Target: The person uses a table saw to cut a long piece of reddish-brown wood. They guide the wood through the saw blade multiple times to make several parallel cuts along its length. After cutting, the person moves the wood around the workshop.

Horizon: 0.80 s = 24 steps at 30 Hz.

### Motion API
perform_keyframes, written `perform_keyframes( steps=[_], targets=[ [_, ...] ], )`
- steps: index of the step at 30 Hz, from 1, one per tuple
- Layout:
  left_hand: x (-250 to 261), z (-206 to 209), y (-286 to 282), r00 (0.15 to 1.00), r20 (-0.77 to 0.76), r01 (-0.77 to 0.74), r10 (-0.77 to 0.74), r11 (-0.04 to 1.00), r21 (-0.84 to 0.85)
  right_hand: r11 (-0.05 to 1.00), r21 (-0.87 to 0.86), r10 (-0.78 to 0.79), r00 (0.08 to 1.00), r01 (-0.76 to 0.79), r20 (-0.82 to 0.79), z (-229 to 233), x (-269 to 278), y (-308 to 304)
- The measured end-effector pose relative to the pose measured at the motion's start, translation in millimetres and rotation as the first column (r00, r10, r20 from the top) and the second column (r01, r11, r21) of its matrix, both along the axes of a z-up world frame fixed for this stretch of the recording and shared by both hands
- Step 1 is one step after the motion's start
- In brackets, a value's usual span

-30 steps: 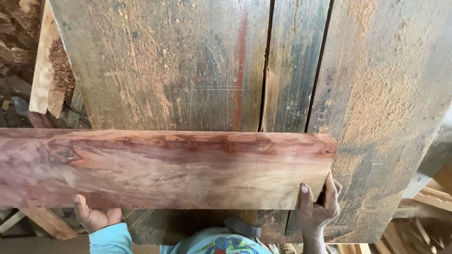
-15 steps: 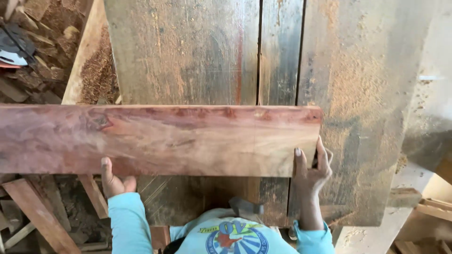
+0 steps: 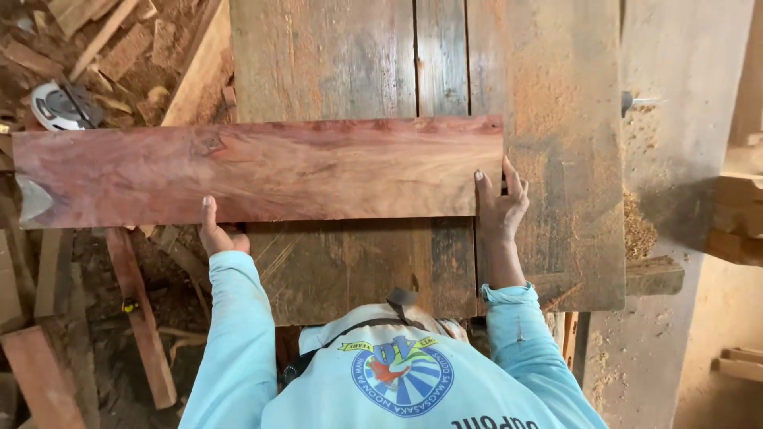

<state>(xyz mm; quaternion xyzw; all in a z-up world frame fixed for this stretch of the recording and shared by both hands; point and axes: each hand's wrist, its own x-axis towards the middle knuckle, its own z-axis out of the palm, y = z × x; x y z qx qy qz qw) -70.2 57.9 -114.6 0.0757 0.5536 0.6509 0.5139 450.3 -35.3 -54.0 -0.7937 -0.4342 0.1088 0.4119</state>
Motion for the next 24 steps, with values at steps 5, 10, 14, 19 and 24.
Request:
perform_keyframes(
  steps=[5,10,14,19,24],
  targets=[
    [-3,-7,-9,1.0,-0.004,-0.028,0.028,1.0,-0.008,0.999,-0.032,-0.032,0.999,0.032,0.006,-4,0,-5],
    [-1,-5,-8,0.999,0.033,0.012,-0.012,1.0,-0.016,0.998,-0.013,-0.059,0.998,0.059,-0.007,-8,1,1],
    [1,0,-12,0.999,-0.025,-0.025,0.023,0.997,-0.075,0.998,-0.025,-0.065,0.998,0.065,-0.005,-15,2,-2],
    [-2,-3,-5,0.992,-0.084,-0.101,0.094,0.991,-0.093,0.997,-0.021,-0.068,0.998,0.068,0.002,-13,0,1],
    [9,28,-3,0.985,-0.17,-0.024,-0.019,0.968,-0.251,0.998,-0.04,-0.052,0.998,0.05,-0.025,-12,0,0]
  ],
)
